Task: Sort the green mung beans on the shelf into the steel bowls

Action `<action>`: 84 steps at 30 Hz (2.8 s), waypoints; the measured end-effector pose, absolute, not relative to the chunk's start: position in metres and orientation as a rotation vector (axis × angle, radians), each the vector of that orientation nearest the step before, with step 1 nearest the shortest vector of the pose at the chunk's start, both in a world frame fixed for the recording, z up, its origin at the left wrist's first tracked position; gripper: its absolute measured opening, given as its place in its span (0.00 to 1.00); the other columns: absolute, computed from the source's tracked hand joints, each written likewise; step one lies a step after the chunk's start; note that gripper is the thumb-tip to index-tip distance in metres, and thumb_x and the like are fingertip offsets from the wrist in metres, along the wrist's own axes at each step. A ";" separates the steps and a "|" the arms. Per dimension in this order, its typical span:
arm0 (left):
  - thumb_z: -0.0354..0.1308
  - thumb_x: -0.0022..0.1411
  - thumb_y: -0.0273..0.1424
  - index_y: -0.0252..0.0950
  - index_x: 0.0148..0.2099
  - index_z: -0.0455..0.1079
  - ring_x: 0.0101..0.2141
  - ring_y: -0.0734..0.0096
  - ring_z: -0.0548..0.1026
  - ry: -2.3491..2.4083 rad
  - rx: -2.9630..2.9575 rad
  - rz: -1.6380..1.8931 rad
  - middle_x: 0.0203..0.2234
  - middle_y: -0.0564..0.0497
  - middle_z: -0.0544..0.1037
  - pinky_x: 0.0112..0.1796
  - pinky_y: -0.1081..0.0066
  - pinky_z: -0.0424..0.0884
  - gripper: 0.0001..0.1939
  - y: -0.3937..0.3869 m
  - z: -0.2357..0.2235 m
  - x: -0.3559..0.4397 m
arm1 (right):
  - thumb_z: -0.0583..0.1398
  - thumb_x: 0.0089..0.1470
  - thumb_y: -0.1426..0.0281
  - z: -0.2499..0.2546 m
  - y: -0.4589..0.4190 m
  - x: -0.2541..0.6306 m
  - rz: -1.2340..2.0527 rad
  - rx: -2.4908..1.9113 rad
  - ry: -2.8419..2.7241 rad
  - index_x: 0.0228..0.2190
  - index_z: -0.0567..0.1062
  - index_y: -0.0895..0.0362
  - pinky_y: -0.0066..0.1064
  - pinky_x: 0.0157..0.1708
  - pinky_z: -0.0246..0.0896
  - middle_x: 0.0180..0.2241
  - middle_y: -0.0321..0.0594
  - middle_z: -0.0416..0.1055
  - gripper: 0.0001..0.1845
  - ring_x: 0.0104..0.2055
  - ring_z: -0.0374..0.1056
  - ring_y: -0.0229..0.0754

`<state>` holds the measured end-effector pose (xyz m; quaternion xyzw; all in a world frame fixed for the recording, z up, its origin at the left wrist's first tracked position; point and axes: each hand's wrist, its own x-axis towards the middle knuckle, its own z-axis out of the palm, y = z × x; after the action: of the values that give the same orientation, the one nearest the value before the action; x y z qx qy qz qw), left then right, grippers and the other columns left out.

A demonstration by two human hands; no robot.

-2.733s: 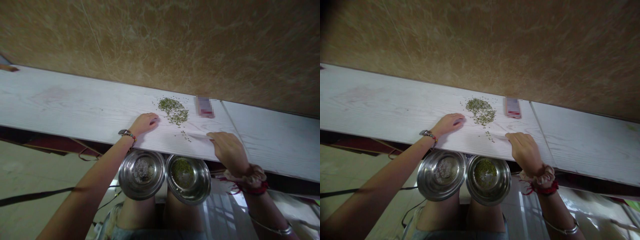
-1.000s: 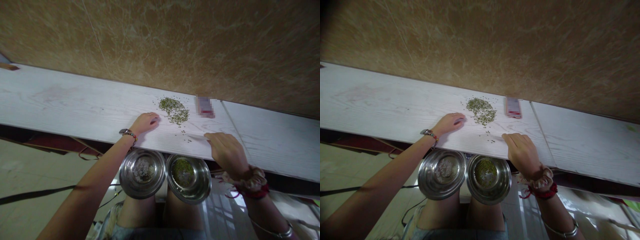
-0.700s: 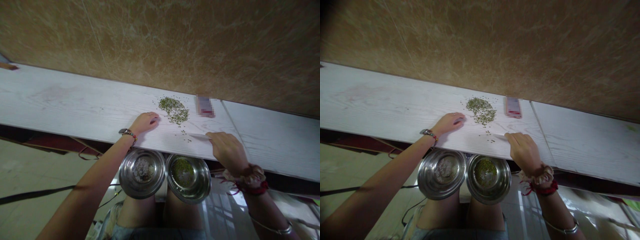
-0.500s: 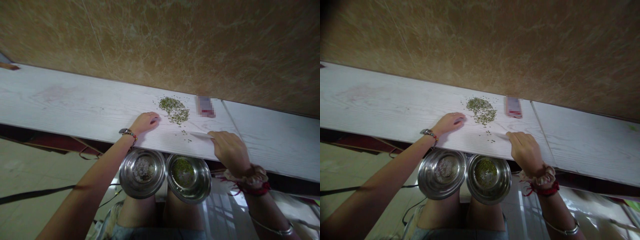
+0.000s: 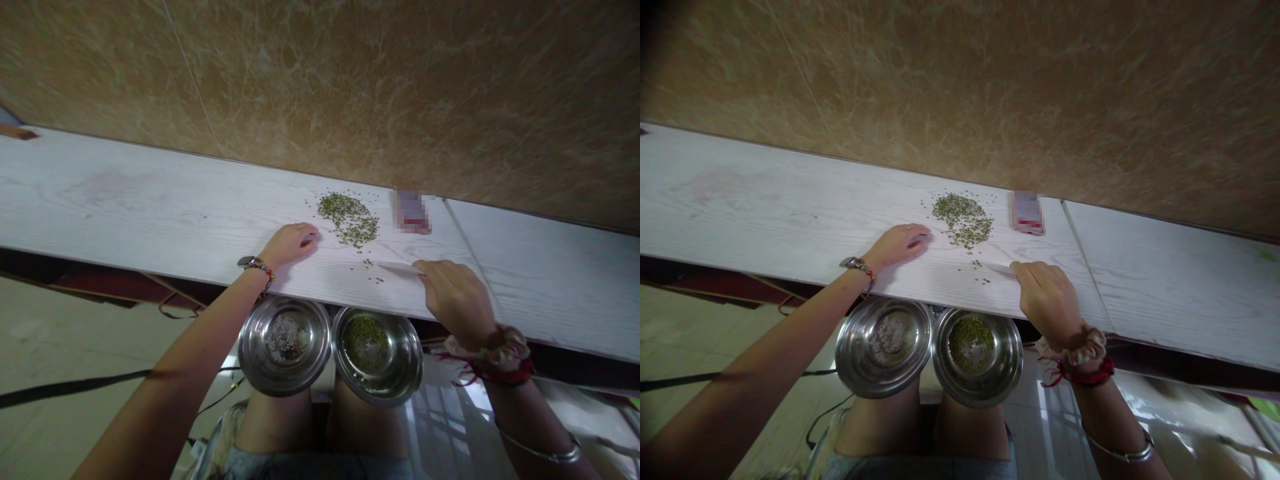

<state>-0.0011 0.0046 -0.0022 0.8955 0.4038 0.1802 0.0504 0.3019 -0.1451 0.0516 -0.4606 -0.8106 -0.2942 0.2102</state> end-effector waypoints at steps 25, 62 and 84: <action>0.51 0.61 0.30 0.33 0.50 0.72 0.49 0.60 0.76 1.237 2.731 0.544 0.49 0.44 0.78 0.52 0.62 0.70 0.17 0.004 -0.002 -0.001 | 0.52 0.57 0.80 0.060 -0.150 0.298 -0.782 -1.202 -2.333 0.36 0.75 0.60 0.33 0.33 0.58 0.29 0.42 0.77 0.12 0.31 0.68 0.42; 0.52 0.62 0.30 0.35 0.50 0.72 0.48 0.61 0.76 1.228 2.733 0.564 0.49 0.45 0.78 0.51 0.63 0.70 0.16 0.006 -0.005 -0.003 | 0.52 0.55 0.79 0.050 -0.140 0.297 -0.727 -1.348 -2.293 0.37 0.76 0.58 0.35 0.33 0.56 0.28 0.43 0.75 0.14 0.32 0.66 0.44; 0.52 0.61 0.29 0.36 0.50 0.72 0.48 0.61 0.76 1.224 2.735 0.581 0.48 0.46 0.78 0.51 0.63 0.70 0.16 0.005 -0.006 -0.002 | 0.51 0.56 0.80 0.048 -0.127 0.295 -0.720 -1.322 -2.288 0.39 0.76 0.57 0.36 0.35 0.56 0.31 0.43 0.76 0.15 0.35 0.67 0.44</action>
<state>-0.0018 0.0053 -0.0058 0.8952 0.4006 0.1902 0.0448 0.2953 -0.1268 0.0484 -0.4730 -0.8185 -0.2576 0.1998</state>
